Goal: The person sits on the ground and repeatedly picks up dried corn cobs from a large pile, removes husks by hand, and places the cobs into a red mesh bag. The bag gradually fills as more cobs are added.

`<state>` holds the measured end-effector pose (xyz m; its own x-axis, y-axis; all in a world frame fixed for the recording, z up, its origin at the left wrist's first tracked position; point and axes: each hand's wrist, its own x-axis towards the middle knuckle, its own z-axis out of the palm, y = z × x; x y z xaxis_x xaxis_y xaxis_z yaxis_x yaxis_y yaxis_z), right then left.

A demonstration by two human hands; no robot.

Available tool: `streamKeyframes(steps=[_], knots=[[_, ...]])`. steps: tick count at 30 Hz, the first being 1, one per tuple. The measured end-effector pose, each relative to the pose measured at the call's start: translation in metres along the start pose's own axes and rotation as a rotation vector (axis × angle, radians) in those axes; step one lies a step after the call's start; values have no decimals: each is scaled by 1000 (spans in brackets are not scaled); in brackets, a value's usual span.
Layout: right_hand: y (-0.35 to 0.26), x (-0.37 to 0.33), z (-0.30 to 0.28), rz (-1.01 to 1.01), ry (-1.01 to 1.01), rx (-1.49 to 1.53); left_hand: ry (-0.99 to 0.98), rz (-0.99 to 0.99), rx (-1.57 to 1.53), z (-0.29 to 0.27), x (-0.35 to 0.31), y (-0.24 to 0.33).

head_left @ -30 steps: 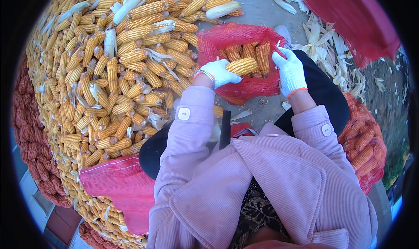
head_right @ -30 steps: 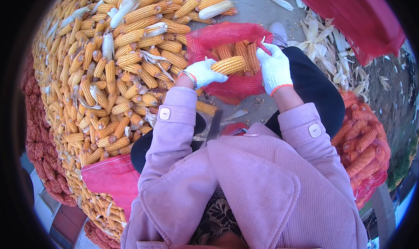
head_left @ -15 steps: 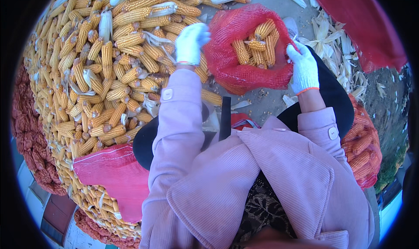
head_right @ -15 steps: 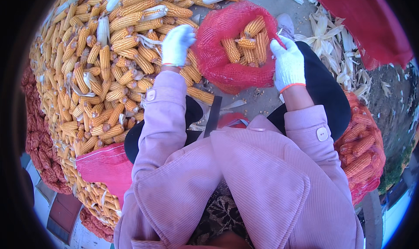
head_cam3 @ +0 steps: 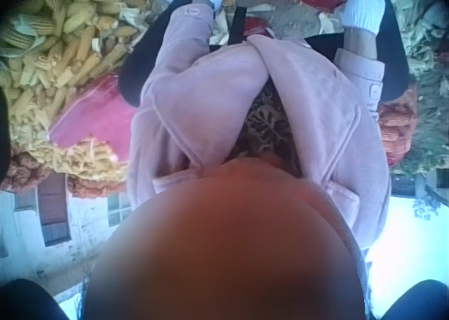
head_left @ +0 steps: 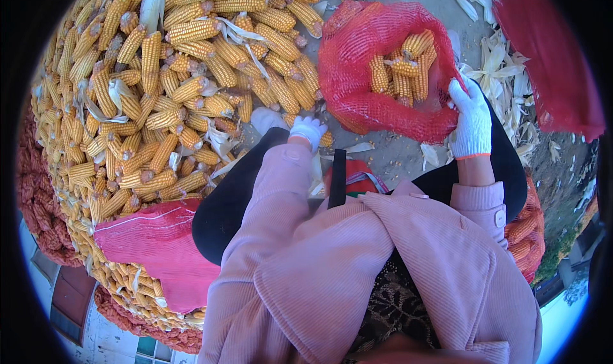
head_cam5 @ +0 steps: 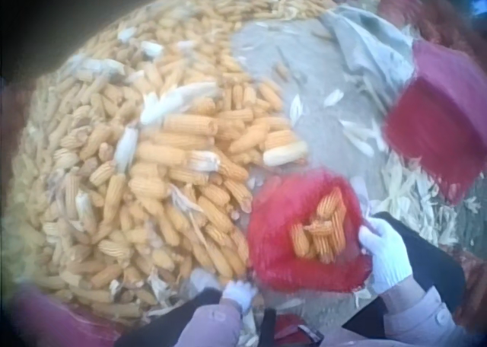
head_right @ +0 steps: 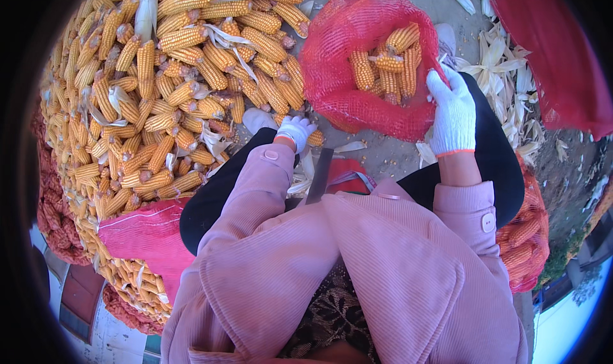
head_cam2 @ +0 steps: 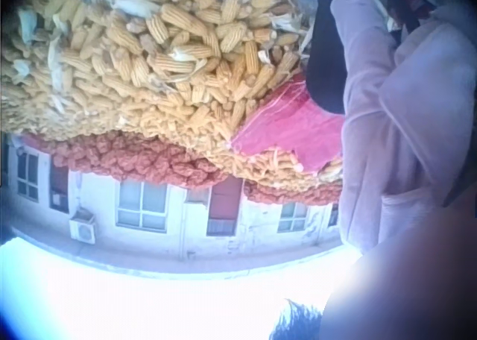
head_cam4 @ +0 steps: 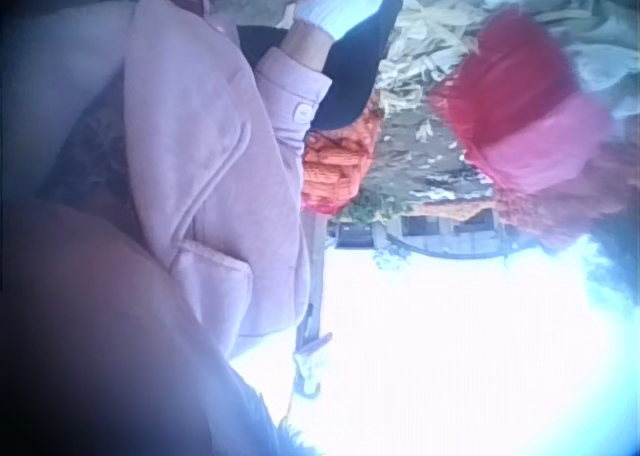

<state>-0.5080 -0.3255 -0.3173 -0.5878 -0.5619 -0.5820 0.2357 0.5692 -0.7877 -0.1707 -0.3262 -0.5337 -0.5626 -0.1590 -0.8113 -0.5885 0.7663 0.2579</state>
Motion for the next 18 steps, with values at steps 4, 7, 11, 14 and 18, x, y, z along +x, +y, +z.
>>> streamKeyframes(steps=[4,7,11,14,18], knots=[[-4,-1,4,47,-13,93,22,-39,114,12,13,-1],[-11,-3,6,71,10,-3,-24,-34,119,15,30,-1],[-17,-4,7,99,35,-14,14,-27,131,6,34,-1],[-17,-5,4,98,24,3,-77,-22,-38,-18,24,-7],[-12,-7,-1,86,2,51,17,-235,-621,-64,8,-15]])
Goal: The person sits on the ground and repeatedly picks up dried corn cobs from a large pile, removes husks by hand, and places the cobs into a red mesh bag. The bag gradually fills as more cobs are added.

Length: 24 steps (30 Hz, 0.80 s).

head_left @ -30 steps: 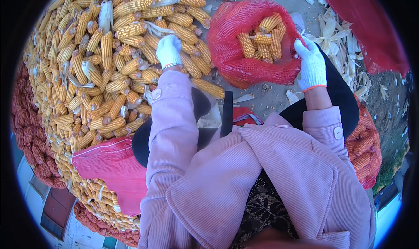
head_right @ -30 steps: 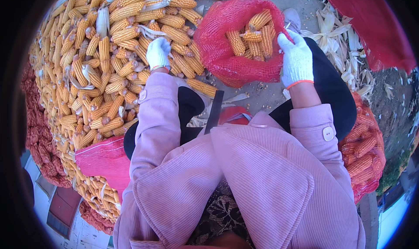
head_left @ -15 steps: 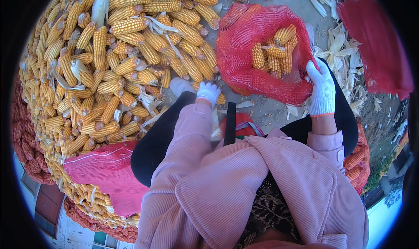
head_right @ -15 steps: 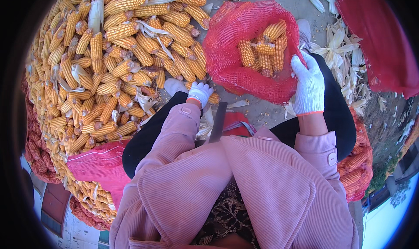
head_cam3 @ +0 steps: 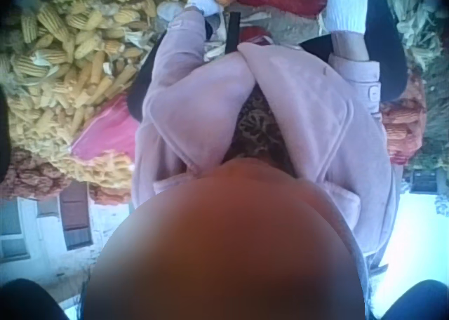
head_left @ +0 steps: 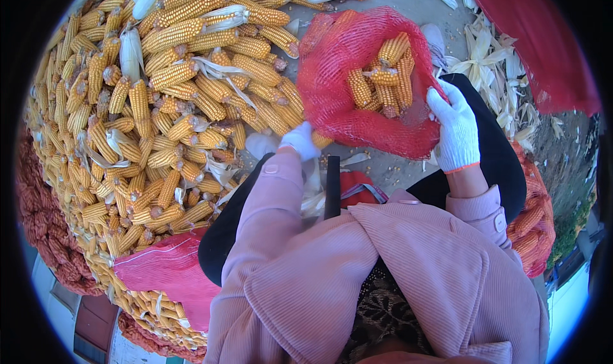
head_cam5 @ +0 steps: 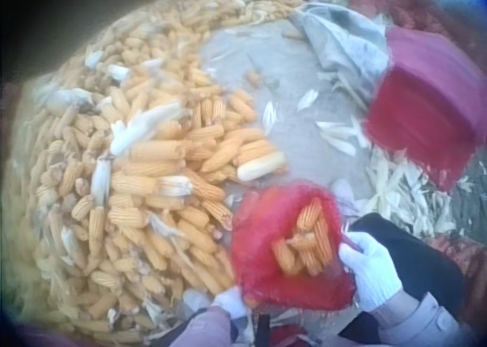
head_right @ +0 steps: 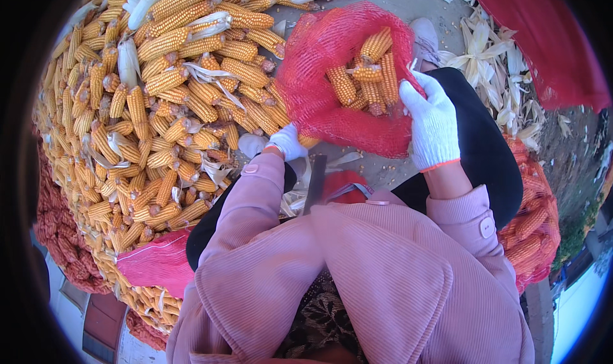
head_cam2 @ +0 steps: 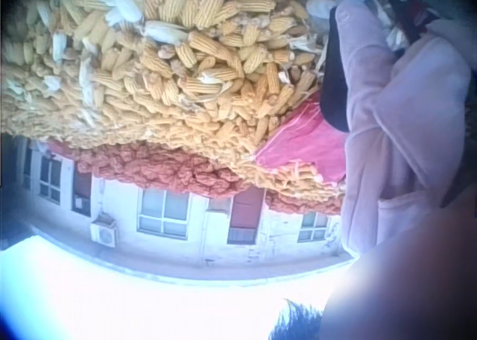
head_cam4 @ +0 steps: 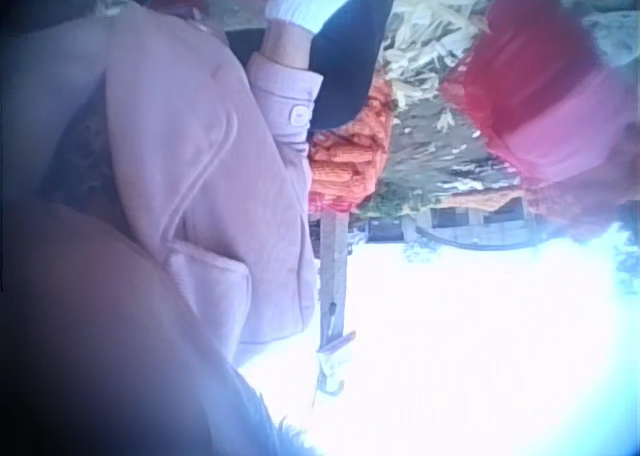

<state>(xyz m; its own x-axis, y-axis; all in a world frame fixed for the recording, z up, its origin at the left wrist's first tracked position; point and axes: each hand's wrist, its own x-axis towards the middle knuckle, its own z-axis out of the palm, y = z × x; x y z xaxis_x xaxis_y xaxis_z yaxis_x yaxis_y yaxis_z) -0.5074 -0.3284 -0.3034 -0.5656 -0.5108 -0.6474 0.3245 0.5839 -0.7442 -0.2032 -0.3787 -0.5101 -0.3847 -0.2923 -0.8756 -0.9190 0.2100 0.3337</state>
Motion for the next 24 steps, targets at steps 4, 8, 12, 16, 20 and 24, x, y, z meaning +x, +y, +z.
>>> streamKeyframes(steps=[4,8,12,16,20,24], knots=[[5,-3,-2,-50,14,-29,154,-161,-749,-46,-26,0],[10,-7,-4,-113,-7,61,277,-48,-1218,-101,-57,-11],[15,-9,-7,-94,-24,107,217,189,-1621,-135,-99,16],[22,-5,-9,-108,-15,117,-12,429,-1704,-143,-124,69],[29,0,-13,-130,7,84,-142,483,-1739,-126,-117,120],[32,3,-13,-153,1,36,-149,564,-1692,-102,-110,152]])
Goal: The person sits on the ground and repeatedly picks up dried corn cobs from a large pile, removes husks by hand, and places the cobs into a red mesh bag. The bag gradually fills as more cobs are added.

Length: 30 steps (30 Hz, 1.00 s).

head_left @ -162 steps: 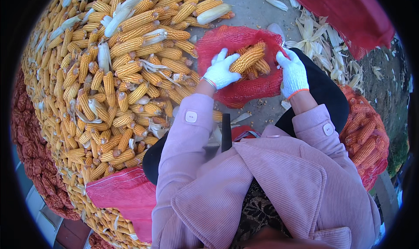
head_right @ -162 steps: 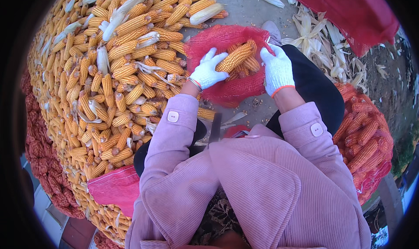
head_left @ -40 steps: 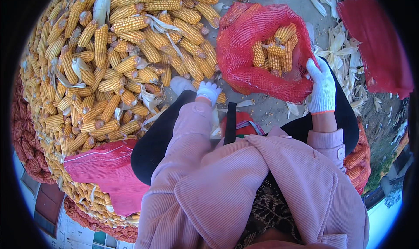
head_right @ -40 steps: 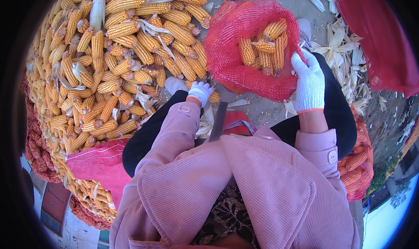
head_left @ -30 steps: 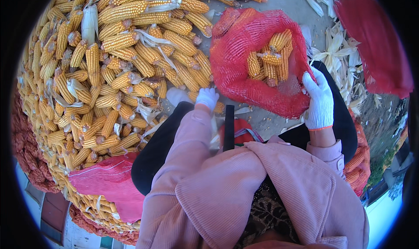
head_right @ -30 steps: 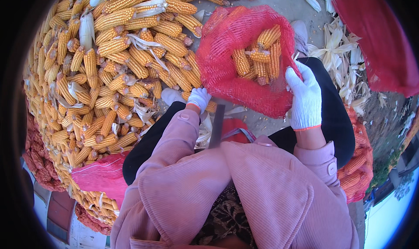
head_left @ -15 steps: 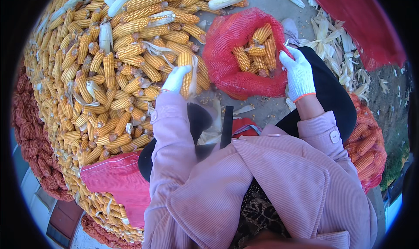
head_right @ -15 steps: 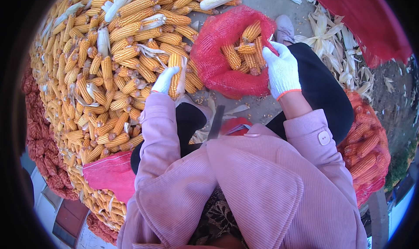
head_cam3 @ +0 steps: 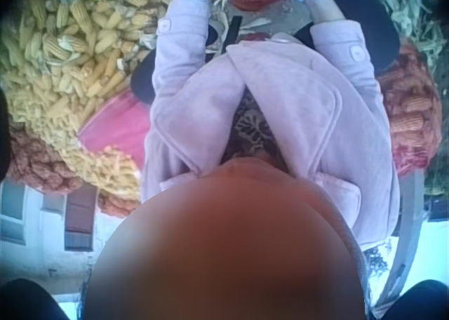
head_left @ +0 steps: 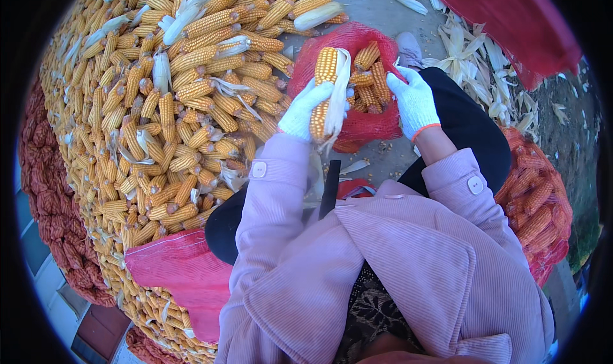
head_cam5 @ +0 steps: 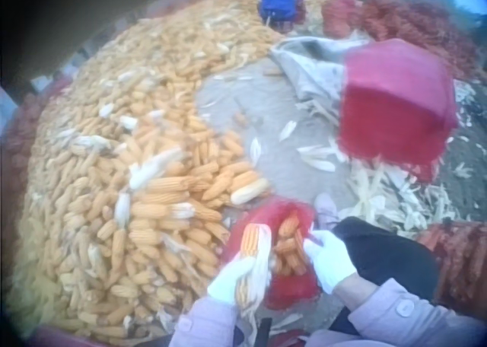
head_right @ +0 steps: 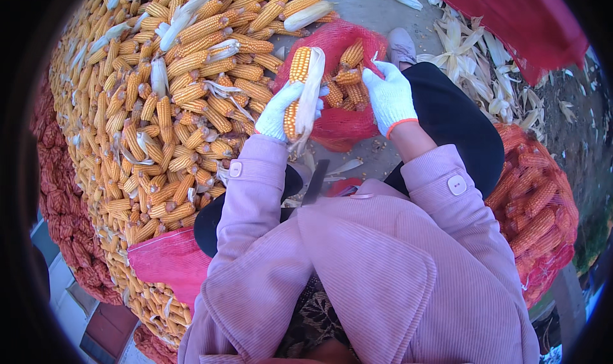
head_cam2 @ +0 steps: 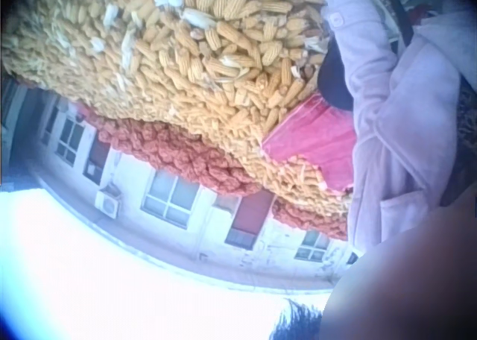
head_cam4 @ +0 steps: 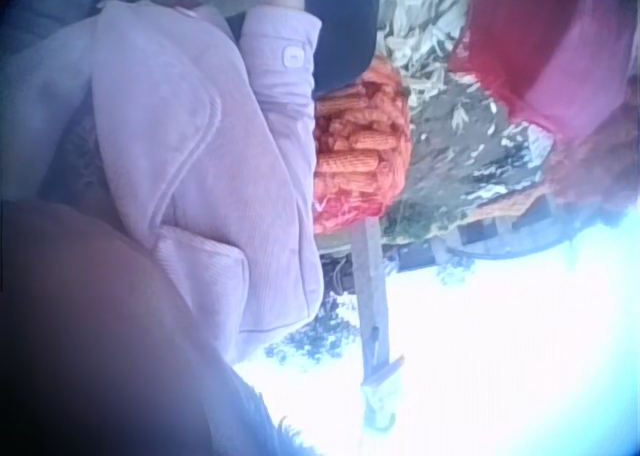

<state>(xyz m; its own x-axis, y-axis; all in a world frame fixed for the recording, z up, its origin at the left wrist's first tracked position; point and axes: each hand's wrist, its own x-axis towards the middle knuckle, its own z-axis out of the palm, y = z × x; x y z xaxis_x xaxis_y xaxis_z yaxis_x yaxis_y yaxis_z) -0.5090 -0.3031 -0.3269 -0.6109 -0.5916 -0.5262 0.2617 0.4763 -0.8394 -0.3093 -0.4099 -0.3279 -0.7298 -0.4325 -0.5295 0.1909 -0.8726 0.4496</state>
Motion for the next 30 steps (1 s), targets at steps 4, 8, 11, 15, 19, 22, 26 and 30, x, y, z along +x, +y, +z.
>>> streamKeyframes(steps=[4,8,11,15,19,22,26,30], knots=[[0,0,5,-133,3,-293,26,76,56,11,3,-10],[-7,-8,11,-242,-24,-681,60,203,35,19,-7,-3],[-23,-23,14,-355,78,-898,83,355,25,30,-26,-1],[-50,-52,25,-609,-59,-586,276,484,305,50,-63,-10],[-63,-88,37,-458,-851,-129,271,548,593,60,-94,-20],[-64,-102,35,-95,-865,-110,234,579,749,57,-112,-21],[-66,-106,32,40,-926,-88,175,570,754,49,-126,-14],[-76,-108,24,-88,-829,-310,3,575,343,46,-130,-8]])
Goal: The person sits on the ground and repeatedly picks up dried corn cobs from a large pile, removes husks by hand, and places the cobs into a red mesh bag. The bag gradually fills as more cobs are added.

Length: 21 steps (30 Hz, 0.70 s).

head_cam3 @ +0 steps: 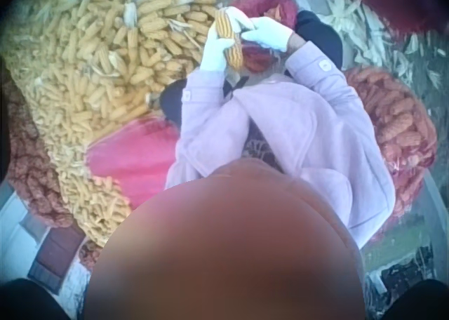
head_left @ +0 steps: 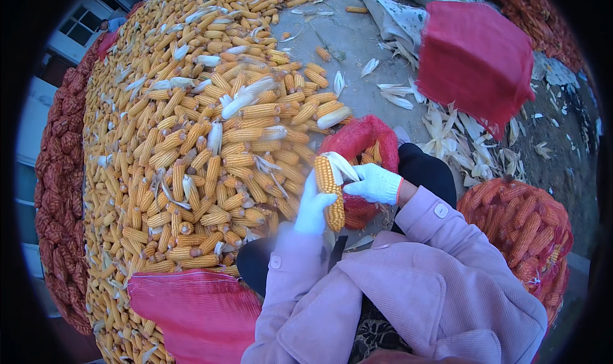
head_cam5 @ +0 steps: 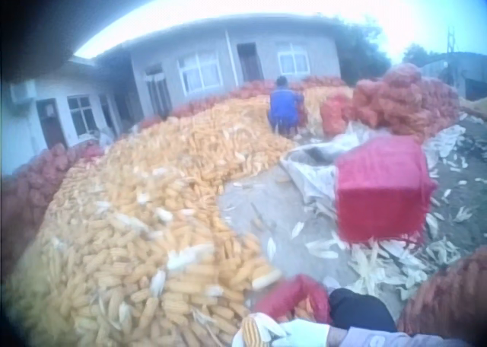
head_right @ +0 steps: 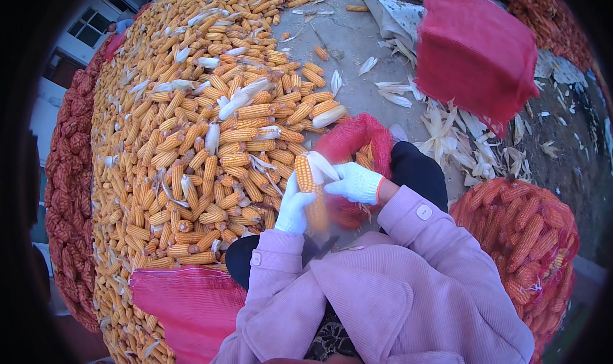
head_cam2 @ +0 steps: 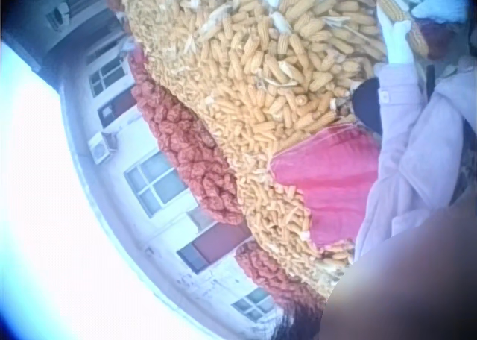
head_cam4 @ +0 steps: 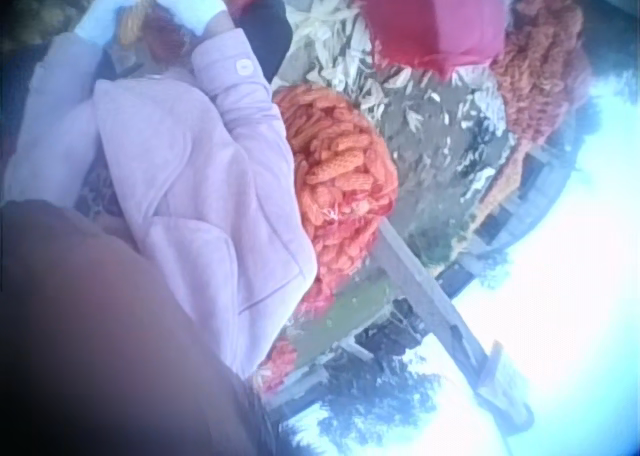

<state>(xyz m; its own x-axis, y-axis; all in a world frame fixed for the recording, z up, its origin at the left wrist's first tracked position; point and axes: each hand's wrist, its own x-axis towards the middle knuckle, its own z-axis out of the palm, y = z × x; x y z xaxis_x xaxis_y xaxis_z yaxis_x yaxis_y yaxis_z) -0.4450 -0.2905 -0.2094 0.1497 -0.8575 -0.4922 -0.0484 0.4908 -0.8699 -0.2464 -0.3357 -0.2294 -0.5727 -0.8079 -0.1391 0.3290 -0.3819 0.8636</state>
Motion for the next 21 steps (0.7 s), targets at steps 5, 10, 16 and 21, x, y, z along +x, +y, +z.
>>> streamKeyframes(steps=[5,10,16,21], knots=[[-17,-16,-12,-125,-37,-6,81,-218,35,4,-2,3],[-27,-11,-15,-516,45,295,-26,-369,-158,6,-3,6],[-21,5,-2,-591,113,414,-155,-576,-272,8,-6,2],[-25,9,-10,-288,39,872,-377,-575,-113,12,-6,5]])
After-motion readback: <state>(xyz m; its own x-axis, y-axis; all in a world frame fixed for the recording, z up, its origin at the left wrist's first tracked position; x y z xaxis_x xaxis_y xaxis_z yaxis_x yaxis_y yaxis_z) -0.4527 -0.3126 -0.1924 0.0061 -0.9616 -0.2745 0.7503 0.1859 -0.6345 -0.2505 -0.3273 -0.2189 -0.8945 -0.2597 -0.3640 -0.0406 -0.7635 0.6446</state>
